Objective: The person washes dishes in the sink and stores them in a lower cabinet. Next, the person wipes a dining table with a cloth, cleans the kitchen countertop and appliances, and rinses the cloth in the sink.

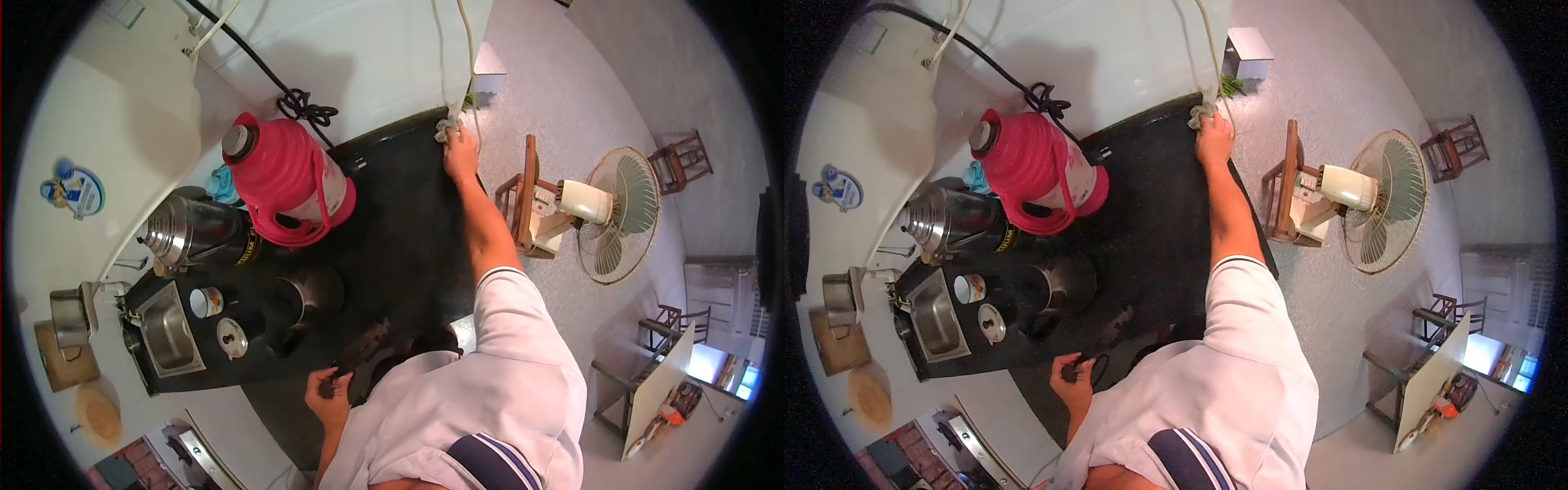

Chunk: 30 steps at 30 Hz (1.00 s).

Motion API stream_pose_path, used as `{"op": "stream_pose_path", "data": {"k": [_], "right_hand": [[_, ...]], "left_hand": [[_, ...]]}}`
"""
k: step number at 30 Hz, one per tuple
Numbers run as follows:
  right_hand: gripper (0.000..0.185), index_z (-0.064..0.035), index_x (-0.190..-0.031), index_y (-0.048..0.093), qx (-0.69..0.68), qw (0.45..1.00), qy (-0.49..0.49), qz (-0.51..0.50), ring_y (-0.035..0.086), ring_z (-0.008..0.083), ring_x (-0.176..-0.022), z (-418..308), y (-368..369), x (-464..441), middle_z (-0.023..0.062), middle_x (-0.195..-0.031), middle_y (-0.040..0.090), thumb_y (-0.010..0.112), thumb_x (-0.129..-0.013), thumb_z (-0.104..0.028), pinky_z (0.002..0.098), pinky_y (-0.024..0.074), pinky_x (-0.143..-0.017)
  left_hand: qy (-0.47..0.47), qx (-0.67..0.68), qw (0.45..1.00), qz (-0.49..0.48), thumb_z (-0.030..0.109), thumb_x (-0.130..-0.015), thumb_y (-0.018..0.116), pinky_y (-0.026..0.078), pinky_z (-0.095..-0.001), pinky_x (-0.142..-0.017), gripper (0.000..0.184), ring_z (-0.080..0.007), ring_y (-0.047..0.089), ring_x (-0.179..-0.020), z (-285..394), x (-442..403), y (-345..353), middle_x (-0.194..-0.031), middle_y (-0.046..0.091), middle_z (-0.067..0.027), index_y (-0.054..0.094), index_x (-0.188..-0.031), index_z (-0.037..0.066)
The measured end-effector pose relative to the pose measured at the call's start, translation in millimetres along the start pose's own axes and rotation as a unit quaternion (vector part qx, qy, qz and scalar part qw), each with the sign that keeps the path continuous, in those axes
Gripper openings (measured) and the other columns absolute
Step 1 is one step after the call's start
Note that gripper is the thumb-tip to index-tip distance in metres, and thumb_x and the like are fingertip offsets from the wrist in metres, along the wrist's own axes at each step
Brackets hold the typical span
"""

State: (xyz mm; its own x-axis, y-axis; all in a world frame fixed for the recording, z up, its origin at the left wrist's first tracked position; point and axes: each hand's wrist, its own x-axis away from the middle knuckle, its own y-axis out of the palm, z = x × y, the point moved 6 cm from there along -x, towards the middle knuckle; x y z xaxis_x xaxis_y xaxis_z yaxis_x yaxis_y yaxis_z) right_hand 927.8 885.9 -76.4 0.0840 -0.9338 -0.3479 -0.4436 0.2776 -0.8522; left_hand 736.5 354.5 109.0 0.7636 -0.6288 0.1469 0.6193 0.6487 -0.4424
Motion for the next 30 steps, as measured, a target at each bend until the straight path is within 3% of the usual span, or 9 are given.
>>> {"op": "stream_pose_path", "data": {"k": [2, 16, 18, 22, 26, 27, 28, 29, 30], "right_hand": [[0.042, -0.0134, -0.122, 0.056, -0.03, 0.999, -0.02, -0.017, 0.048, 0.0387, -0.112, 7, -14, 11, 0.0158, -0.126, 0.049, 0.062, -0.08, -0.013, 0.0443, 0.0417, -0.094], [0.044, -0.0112, -0.119, 0.054, -0.052, 0.998, -0.025, -0.032, 0.052, 0.0396, -0.101, 62, -147, 196, 0.0185, -0.122, 0.049, 0.061, -0.076, -0.005, 0.0455, 0.0425, -0.085], [0.046, -0.0113, -0.119, 0.054, -0.063, 0.996, -0.002, -0.07, 0.052, 0.0396, -0.1, 75, -159, 221, 0.018, -0.121, 0.049, 0.062, -0.074, -0.003, 0.0453, 0.0426, -0.085], [0.048, -0.0094, -0.119, 0.055, -0.075, 0.991, 0.0, -0.108, 0.054, 0.0403, -0.102, 99, -182, 261, 0.0179, -0.121, 0.051, 0.062, -0.072, 0.0, 0.0447, 0.044, -0.088], [0.04, -0.0058, -0.114, 0.057, -0.119, 0.984, 0.022, -0.132, 0.058, 0.0395, -0.094, 123, -203, 282, 0.0183, -0.101, 0.06, 0.06, -0.074, -0.005, 0.0435, 0.0471, -0.084], [0.032, -0.0034, -0.111, 0.059, -0.131, 0.973, 0.095, -0.166, 0.063, 0.0353, -0.089, 139, -197, 285, 0.0158, -0.088, 0.065, 0.055, -0.081, -0.014, 0.0432, 0.051, -0.076], [0.032, -0.0034, -0.111, 0.059, -0.127, 0.973, 0.099, -0.167, 0.063, 0.0353, -0.089, 134, -211, 276, 0.0158, -0.088, 0.065, 0.055, -0.081, -0.014, 0.0432, 0.051, -0.076], [0.033, -0.0031, -0.112, 0.059, -0.292, 0.891, 0.288, -0.197, 0.064, 0.0326, -0.088, 133, -225, 273, 0.0146, -0.087, 0.066, 0.052, -0.084, -0.018, 0.0418, 0.0527, -0.073], [0.034, -0.0029, -0.113, 0.059, -0.437, 0.747, 0.456, -0.208, 0.066, 0.0299, -0.088, 128, -229, 279, 0.0135, -0.086, 0.067, 0.049, -0.087, -0.022, 0.0404, 0.0544, -0.071]], "left_hand": [[0.008, 0.0, 1.0, -0.008, -0.004, -0.071, 0.076, 0.047, -0.0222, -0.065, 0.023, -0.0083, 0.056, -0.071, -5, 1, -1, -0.084, 0.062, -0.0061, 0.058, -0.085, 0.001], [0.061, 0.11, 0.984, -0.125, 0.0, -0.07, 0.078, 0.043, -0.0244, -0.064, 0.022, -0.0079, 0.051, -0.069, 16, -26, 39, -0.078, 0.059, -0.0019, 0.06, -0.084, 0.002], [0.105, 0.074, 0.977, -0.168, -0.003, -0.078, 0.07, 0.053, -0.0277, -0.071, 0.016, -0.0159, 0.064, -0.077, 24, -29, 42, -0.085, 0.059, -0.0077, 0.057, -0.088, -0.002], [0.106, 0.075, 0.974, -0.186, -0.004, -0.078, 0.069, 0.054, -0.0286, -0.071, 0.017, -0.0159, 0.064, -0.078, 22, -34, 46, -0.086, 0.059, -0.0079, 0.056, -0.089, -0.003], [0.067, 0.138, 0.971, -0.181, -0.003, -0.077, 0.07, 0.053, -0.027, -0.071, 0.018, -0.0142, 0.061, -0.077, 13, -37, 49, -0.085, 0.059, -0.0067, 0.056, -0.089, -0.002], [0.064, 0.148, 0.972, -0.17, -0.003, -0.076, 0.072, 0.051, -0.0254, -0.071, 0.018, -0.0125, 0.06, -0.077, 13, -38, 49, -0.084, 0.06, -0.0056, 0.057, -0.088, -0.001], [0.061, 0.148, 0.972, -0.174, -0.003, -0.076, 0.072, 0.051, -0.0254, -0.071, 0.018, -0.0125, 0.06, -0.077, 17, -39, 50, -0.084, 0.06, -0.0056, 0.057, -0.088, -0.001], [0.085, 0.079, 0.981, -0.156, -0.001, -0.075, 0.073, 0.048, -0.0241, -0.069, 0.019, -0.0109, 0.057, -0.075, 26, -39, 45, -0.081, 0.059, -0.0039, 0.058, -0.086, 0.0], [0.11, 0.009, 0.984, -0.136, 0.0, -0.073, 0.075, 0.046, -0.0229, -0.068, 0.019, -0.0092, 0.055, -0.074, 30, -39, 43, -0.079, 0.059, -0.0023, 0.059, -0.085, 0.001]]}}
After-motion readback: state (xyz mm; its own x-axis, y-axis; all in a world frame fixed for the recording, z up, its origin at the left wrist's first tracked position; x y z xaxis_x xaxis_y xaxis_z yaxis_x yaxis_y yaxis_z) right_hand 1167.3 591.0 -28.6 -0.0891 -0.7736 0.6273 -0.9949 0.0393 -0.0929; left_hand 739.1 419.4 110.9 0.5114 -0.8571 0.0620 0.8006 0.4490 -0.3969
